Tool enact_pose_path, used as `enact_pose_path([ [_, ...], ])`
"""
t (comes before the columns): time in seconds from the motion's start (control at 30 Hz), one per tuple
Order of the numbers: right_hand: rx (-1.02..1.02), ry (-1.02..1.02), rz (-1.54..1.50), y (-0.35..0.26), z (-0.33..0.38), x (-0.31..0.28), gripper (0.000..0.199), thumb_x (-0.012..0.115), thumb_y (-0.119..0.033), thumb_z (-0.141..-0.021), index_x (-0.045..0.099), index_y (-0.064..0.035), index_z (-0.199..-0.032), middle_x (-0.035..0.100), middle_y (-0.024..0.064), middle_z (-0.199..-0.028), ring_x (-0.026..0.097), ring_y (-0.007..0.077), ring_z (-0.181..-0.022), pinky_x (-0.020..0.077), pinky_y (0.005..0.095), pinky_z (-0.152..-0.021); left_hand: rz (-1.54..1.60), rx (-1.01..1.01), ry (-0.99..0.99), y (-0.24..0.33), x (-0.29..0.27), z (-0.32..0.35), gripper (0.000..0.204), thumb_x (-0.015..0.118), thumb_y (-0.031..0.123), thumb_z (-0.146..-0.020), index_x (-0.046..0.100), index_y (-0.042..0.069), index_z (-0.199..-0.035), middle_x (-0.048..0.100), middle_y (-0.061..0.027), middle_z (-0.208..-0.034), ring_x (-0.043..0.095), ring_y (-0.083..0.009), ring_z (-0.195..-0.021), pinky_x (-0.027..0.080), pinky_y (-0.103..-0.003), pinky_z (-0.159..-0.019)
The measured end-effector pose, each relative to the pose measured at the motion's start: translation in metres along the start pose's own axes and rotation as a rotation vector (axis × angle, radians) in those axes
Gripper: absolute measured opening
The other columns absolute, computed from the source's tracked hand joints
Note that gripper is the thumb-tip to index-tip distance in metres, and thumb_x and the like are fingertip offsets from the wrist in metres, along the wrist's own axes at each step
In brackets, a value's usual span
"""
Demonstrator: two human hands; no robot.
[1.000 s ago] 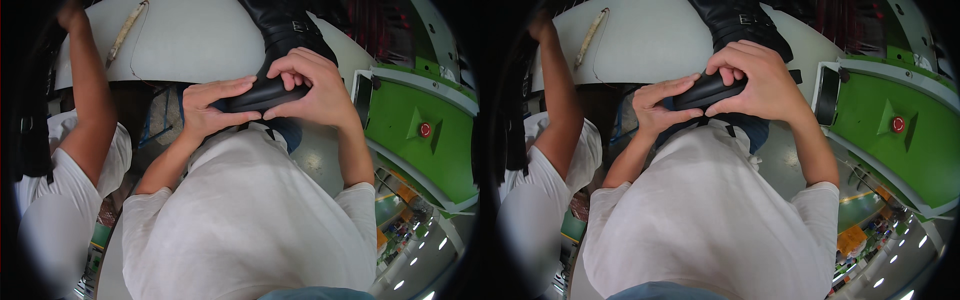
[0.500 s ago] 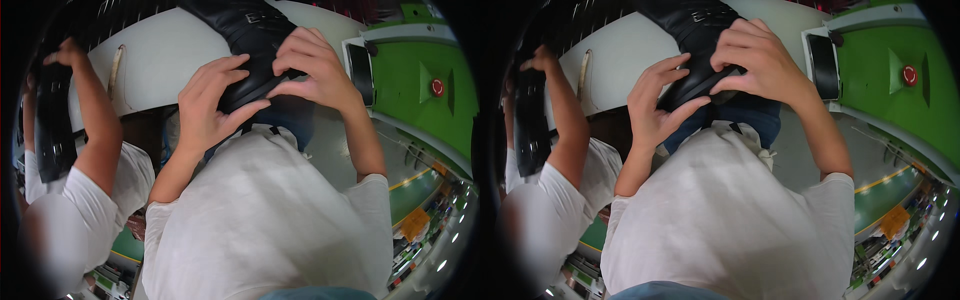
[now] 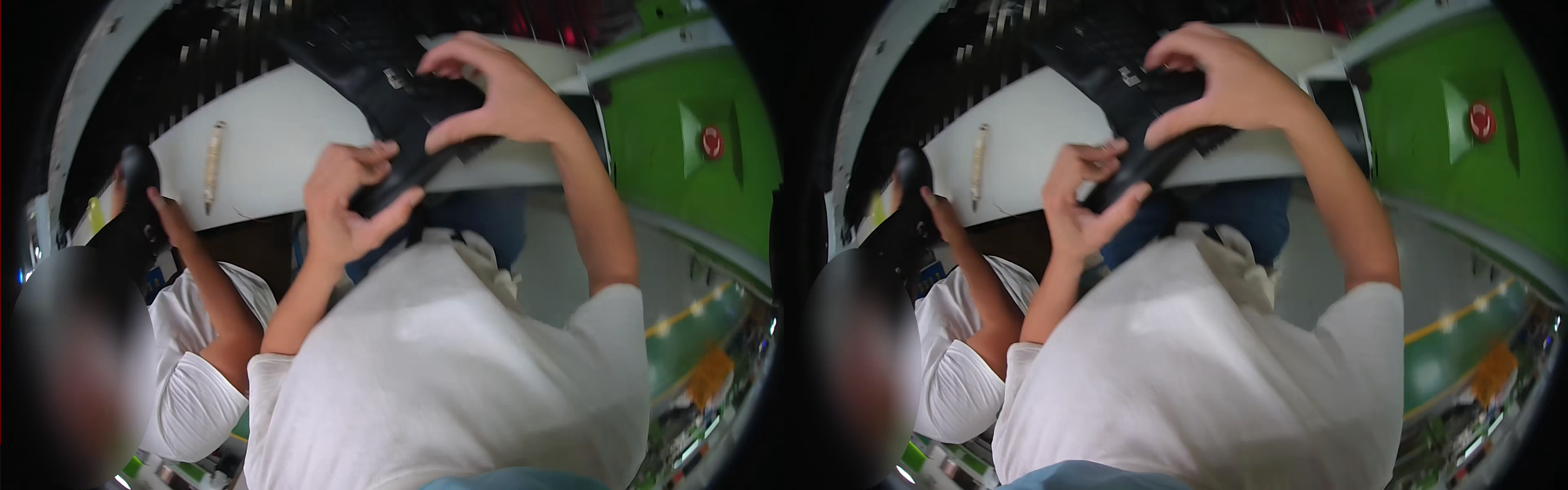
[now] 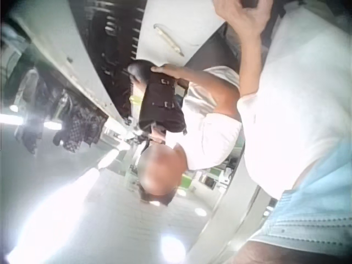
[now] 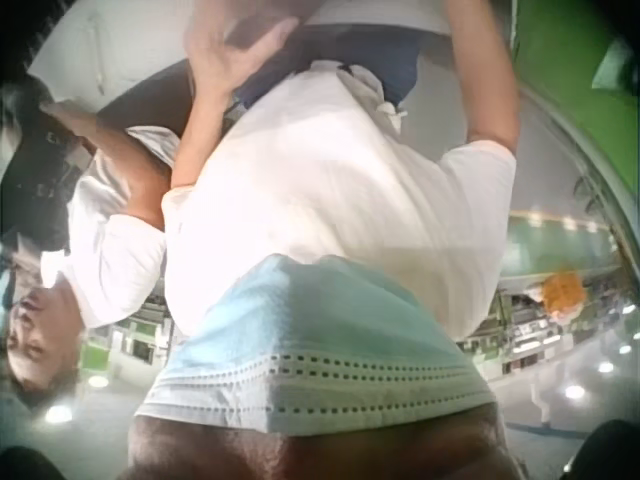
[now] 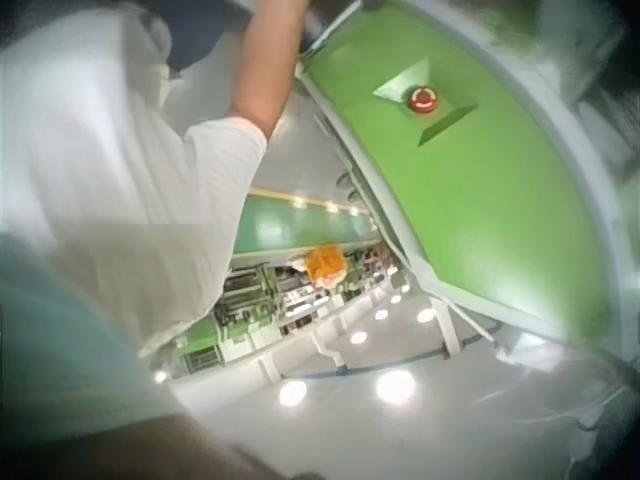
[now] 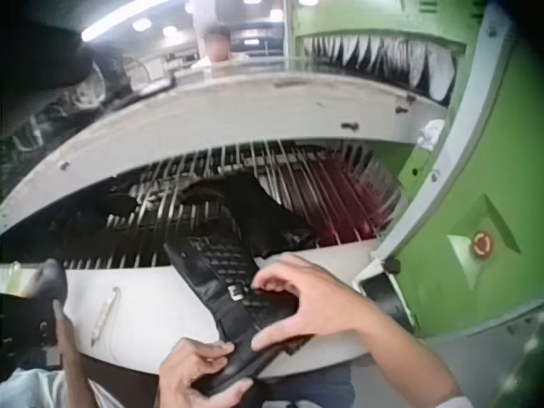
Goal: Manually inspect leather boots for quality control on a factory assembly line.
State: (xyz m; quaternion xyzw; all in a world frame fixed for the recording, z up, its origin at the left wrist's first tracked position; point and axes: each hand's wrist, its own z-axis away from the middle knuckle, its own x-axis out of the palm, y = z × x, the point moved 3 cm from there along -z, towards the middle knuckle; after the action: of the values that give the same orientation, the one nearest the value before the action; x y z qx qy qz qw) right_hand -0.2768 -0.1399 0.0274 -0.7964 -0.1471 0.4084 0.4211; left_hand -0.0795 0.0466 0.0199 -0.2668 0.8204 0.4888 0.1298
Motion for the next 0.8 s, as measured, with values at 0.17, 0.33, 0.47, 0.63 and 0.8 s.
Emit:
enact_pose_path([
  [0.17,0.662,-0.228,-0.371,0.075,0.023,0.000,0.058,0.082,-0.044,-0.104,0.068,-0.0008,-0.139,0.075,0.0055,-0.123,0.067,0.0112,-0.109,0.0559,0.0311,-0.096,0.109,0.115,-0.001,-0.010,0.007,0.007,0.035,0.101,0.013,-0.075,0.069,0.004,-0.087,0.079,-0.0127,-0.100,0.080,-0.0305,-0.099,0.063,-0.039,-0.086],
  [0.33,0.603,-0.051,-0.672,0.029,0.027,0.003,0.057,0.086,-0.016,-0.098,0.058,-0.0006,-0.145,0.075,0.0064,-0.122,0.070,0.0136,-0.111,0.0560,0.0323,-0.101,0.007,0.273,0.079,0.007,0.005,0.024,0.039,0.101,0.018,-0.076,0.070,0.003,-0.093,0.082,-0.0133,-0.115,0.081,-0.0345,-0.105,0.066,-0.041,-0.089],
  [0.47,0.344,-0.020,-0.373,-0.053,0.021,-0.021,0.061,0.087,-0.008,-0.092,0.056,-0.0024,-0.145,0.076,0.0081,-0.122,0.070,0.0144,-0.112,0.0548,0.0344,-0.102,0.023,0.197,0.080,0.041,-0.017,0.022,0.047,0.102,0.019,-0.076,0.076,0.003,-0.112,0.081,-0.0140,-0.119,0.080,-0.0335,-0.109,0.064,-0.043,-0.093],
  [0.63,0.010,0.032,0.073,-0.124,0.009,-0.062,0.068,0.089,-0.007,-0.083,0.058,-0.0019,-0.143,0.078,0.0179,-0.109,0.078,0.0297,-0.101,0.0584,0.0383,-0.093,0.124,0.301,0.707,0.073,-0.174,-0.086,0.093,0.068,0.003,-0.107,0.002,-0.012,-0.170,0.077,-0.0140,-0.095,0.076,-0.0233,-0.078,0.062,-0.034,-0.083],
  [0.8,-0.159,0.007,0.314,-0.153,-0.007,-0.071,0.063,0.089,-0.006,-0.074,0.066,-0.0039,-0.133,0.076,0.0192,-0.106,0.075,0.0401,-0.095,0.0587,0.0439,-0.088,-0.240,0.354,1.022,0.161,-0.286,-0.168,0.078,0.083,0.032,-0.090,0.058,-0.012,-0.149,0.079,-0.0259,-0.104,0.076,-0.0502,-0.100,0.059,-0.061,-0.099],
])
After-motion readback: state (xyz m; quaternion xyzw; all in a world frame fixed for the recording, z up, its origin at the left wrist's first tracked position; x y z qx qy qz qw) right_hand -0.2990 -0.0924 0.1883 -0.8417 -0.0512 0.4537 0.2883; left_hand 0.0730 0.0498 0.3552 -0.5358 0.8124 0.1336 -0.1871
